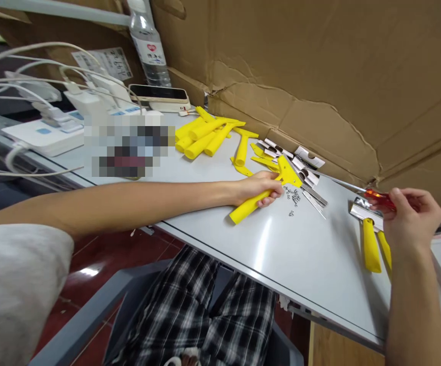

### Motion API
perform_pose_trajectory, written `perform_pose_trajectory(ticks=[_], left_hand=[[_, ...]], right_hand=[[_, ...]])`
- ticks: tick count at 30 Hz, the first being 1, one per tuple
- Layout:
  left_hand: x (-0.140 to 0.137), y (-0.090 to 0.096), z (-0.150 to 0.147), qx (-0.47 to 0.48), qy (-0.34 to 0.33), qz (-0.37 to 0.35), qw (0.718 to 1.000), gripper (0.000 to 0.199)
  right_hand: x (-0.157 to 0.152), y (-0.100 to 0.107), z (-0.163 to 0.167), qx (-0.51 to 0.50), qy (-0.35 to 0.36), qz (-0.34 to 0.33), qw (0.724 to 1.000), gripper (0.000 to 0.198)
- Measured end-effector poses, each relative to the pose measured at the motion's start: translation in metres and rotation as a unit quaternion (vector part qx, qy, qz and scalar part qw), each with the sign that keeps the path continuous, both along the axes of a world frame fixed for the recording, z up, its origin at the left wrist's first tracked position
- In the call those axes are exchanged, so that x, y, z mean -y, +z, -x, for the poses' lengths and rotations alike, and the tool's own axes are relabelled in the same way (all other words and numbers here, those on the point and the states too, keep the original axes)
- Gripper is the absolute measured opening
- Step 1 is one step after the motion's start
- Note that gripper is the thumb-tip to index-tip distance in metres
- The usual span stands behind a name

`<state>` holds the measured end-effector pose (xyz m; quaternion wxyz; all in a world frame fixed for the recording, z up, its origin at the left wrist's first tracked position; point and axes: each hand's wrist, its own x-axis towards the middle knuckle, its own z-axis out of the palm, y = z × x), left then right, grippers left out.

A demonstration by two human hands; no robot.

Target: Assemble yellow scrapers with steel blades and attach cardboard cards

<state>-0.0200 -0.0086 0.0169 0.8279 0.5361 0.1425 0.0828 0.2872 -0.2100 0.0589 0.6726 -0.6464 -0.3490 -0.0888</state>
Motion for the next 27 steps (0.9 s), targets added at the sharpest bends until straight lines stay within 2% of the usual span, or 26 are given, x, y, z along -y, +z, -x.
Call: perform_pose_trajectory(ticks=[3, 8, 13, 18, 20, 22, 27], left_hand=[[0.0, 0.0, 0.001, 0.004, 0.002, -0.011, 1.0, 0.026], [0.0, 0.001, 0.001, -0.002, 0.004, -0.012, 1.0, 0.023], [0.0, 0.002, 0.002, -0.011, -0.004, -0.012, 1.0, 0.025], [-0.001, 0.001, 0.002, 0.003, -0.013, -0.017, 1.0, 0.023], [-0.001, 0.0, 0.002, 0.005, -0.018, -0.018, 1.0, 0.022], [0.0, 0.001, 0.002, 0.006, -0.017, -0.019, 1.0, 0.021], [0.0, 0.005, 0.002, -0.003, -0.013, -0.01, 1.0, 0.023]], right_hand=[[-0.002, -0.016, -0.003, -0.023, 0.033, -0.033, 0.999, 0.062], [-0.01, -0.028, 0.015, -0.028, 0.056, 0.028, 0.998, 0.063], [-0.016, -0.044, 0.016, -0.039, 0.065, 0.035, 0.997, 0.064], [-0.012, -0.056, 0.003, 0.047, 0.035, 0.202, 0.978, 0.06], [-0.01, -0.059, -0.001, 0.108, 0.031, 0.263, 0.958, 0.057], [-0.008, -0.06, -0.002, 0.161, 0.056, 0.311, 0.935, 0.055], [-0.008, -0.06, -0.003, 0.236, 0.1, 0.39, 0.884, 0.038]])
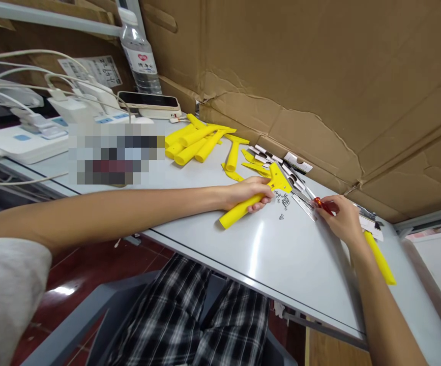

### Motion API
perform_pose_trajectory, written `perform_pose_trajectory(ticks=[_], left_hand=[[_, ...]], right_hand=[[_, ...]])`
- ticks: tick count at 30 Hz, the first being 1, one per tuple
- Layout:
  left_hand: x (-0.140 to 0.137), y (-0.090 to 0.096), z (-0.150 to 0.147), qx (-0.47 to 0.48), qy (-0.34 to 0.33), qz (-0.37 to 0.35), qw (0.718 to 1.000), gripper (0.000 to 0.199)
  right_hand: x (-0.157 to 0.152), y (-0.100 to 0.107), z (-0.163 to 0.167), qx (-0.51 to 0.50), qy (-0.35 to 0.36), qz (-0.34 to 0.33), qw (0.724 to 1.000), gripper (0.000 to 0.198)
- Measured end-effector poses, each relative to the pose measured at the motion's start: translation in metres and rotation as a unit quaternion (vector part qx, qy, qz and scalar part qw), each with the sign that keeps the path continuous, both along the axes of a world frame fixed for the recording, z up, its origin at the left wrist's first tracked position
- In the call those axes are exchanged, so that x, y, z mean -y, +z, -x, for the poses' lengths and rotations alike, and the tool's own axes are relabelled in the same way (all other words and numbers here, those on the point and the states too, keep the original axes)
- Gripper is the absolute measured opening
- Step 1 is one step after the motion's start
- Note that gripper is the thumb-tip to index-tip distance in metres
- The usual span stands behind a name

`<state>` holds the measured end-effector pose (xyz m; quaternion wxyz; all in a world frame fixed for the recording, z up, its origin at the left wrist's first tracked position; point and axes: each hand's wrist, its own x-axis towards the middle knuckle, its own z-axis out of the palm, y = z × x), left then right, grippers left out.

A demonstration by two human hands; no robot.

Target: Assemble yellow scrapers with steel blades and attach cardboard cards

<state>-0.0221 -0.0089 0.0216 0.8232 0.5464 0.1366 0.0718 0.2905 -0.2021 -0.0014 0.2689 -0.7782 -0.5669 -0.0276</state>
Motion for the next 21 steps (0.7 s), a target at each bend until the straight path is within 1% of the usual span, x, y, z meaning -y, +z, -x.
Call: perform_pose_trajectory(ticks=[2, 3, 5, 7, 10, 12, 14, 17, 21], left_hand=[[-0.002, 0.0, 0.0, -0.015, -0.014, 0.023, 1.0, 0.022], [-0.003, -0.001, -0.001, -0.021, -0.021, 0.041, 0.999, 0.025], [-0.006, -0.003, -0.003, -0.027, -0.028, 0.081, 0.996, 0.036], [-0.007, -0.006, -0.005, -0.023, -0.014, 0.102, 0.994, 0.038], [-0.005, -0.009, -0.007, 0.011, 0.016, 0.086, 0.996, 0.026], [-0.002, -0.009, -0.006, 0.039, 0.022, 0.074, 0.996, 0.023], [0.001, -0.008, -0.004, 0.058, 0.01, 0.077, 0.995, 0.022], [0.004, -0.008, -0.003, 0.076, 0.003, 0.084, 0.994, 0.019], [0.007, -0.009, -0.005, 0.069, 0.048, 0.079, 0.993, 0.021]], right_hand=[[0.0, 0.0, -0.001, 0.029, 0.007, 0.02, 0.999, 0.036], [0.0, 0.001, 0.0, 0.041, 0.011, 0.024, 0.999, 0.036], [0.0, 0.002, 0.005, 0.064, 0.017, 0.016, 0.998, 0.034], [-0.001, 0.006, 0.015, 0.087, 0.018, -0.007, 0.996, 0.031], [-0.004, 0.015, 0.042, 0.103, 0.031, -0.055, 0.993, 0.025], [-0.006, 0.019, 0.063, 0.098, 0.056, -0.071, 0.991, 0.023], [-0.009, 0.02, 0.082, 0.083, 0.088, -0.064, 0.991, 0.021], [-0.012, 0.014, 0.102, 0.058, 0.13, -0.045, 0.989, 0.019], [-0.015, 0.003, 0.108, 0.028, 0.167, -0.009, 0.985, 0.021]])
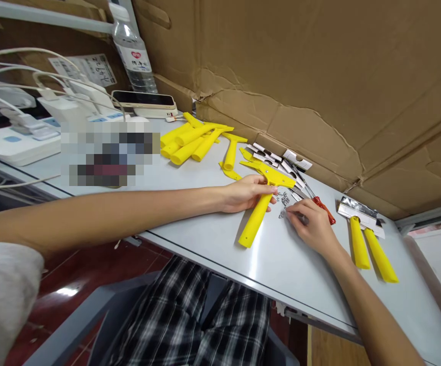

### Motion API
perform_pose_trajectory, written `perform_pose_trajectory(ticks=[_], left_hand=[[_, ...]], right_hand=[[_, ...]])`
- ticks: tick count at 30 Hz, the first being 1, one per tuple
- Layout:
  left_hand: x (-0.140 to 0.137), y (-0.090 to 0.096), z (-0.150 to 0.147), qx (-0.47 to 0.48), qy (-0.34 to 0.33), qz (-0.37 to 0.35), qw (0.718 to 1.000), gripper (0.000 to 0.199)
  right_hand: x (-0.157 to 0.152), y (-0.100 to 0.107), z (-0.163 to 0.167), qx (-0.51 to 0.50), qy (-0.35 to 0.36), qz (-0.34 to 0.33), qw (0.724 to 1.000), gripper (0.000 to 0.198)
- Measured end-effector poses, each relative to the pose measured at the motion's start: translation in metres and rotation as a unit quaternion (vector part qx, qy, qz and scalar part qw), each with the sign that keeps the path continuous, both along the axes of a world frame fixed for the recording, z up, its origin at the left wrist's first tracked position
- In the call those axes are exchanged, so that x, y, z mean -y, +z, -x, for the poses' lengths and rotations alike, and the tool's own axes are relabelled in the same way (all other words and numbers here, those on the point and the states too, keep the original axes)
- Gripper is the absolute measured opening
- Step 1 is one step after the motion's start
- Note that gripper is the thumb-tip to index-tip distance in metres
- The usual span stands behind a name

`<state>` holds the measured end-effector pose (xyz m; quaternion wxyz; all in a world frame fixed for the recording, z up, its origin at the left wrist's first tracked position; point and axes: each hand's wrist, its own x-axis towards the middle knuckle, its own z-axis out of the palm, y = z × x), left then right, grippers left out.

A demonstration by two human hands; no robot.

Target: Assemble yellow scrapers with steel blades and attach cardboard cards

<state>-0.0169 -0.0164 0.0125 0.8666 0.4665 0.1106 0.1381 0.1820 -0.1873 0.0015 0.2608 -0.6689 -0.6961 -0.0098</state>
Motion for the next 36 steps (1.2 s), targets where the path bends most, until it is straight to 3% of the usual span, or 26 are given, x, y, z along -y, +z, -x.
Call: perform_pose_trajectory(ticks=[7, 15, 21, 36], left_hand=[[0.0032, -0.0019, -0.0001, -0.008, 0.015, -0.052, 0.999, 0.023], [0.0076, 0.0016, 0.0038, -0.067, 0.031, -0.213, 0.974, 0.009], [0.0053, -0.0021, 0.0024, -0.08, 0.051, -0.288, 0.953, 0.009], [0.0059, -0.0023, 0.004, -0.08, 0.035, -0.309, 0.947, 0.012]], right_hand=[[0.0018, 0.0011, 0.0005, -0.034, 0.014, 0.05, 0.998, 0.022], [0.001, 0.0, 0.0039, -0.033, 0.011, 0.06, 0.998, 0.024], [-0.0002, -0.0011, 0.0061, -0.044, -0.017, 0.057, 0.997, 0.026], [-0.0009, -0.0024, 0.004, -0.055, -0.022, 0.073, 0.996, 0.017]])
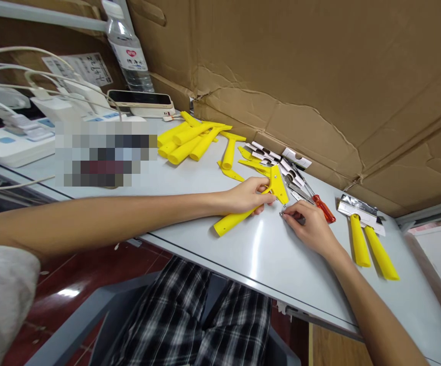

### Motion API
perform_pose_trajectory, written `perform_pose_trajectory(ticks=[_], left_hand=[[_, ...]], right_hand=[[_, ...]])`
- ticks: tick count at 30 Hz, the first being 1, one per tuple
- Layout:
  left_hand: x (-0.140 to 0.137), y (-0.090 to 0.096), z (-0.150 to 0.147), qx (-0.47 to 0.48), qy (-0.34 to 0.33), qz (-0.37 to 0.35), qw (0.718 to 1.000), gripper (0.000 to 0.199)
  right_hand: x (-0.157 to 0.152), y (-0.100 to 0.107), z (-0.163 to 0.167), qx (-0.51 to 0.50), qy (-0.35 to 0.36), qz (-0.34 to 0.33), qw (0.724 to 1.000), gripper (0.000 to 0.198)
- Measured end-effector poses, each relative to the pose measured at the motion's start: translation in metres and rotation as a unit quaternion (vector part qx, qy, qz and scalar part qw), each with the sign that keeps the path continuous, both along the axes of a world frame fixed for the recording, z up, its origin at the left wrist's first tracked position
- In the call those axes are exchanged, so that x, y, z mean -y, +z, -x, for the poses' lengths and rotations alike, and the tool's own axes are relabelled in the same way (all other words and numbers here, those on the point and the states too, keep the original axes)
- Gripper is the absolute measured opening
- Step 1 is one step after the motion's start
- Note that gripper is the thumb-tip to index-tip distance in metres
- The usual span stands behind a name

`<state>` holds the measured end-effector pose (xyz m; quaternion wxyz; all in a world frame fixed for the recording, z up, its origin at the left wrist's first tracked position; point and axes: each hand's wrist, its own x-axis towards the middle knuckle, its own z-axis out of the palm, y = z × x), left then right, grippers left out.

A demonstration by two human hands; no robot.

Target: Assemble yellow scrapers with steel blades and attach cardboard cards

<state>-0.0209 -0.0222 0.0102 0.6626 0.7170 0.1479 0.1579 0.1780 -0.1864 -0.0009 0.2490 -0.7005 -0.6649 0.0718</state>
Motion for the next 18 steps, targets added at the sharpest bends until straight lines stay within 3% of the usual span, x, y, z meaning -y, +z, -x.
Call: perform_pose_trajectory(ticks=[18], left_hand=[[0.0007, 0.0026, 0.0015, -0.007, -0.019, -0.023, 1.0, 0.01]], right_hand=[[0.0008, 0.0012, -0.0017, -0.023, -0.004, 0.009, 1.0, 0.01]])
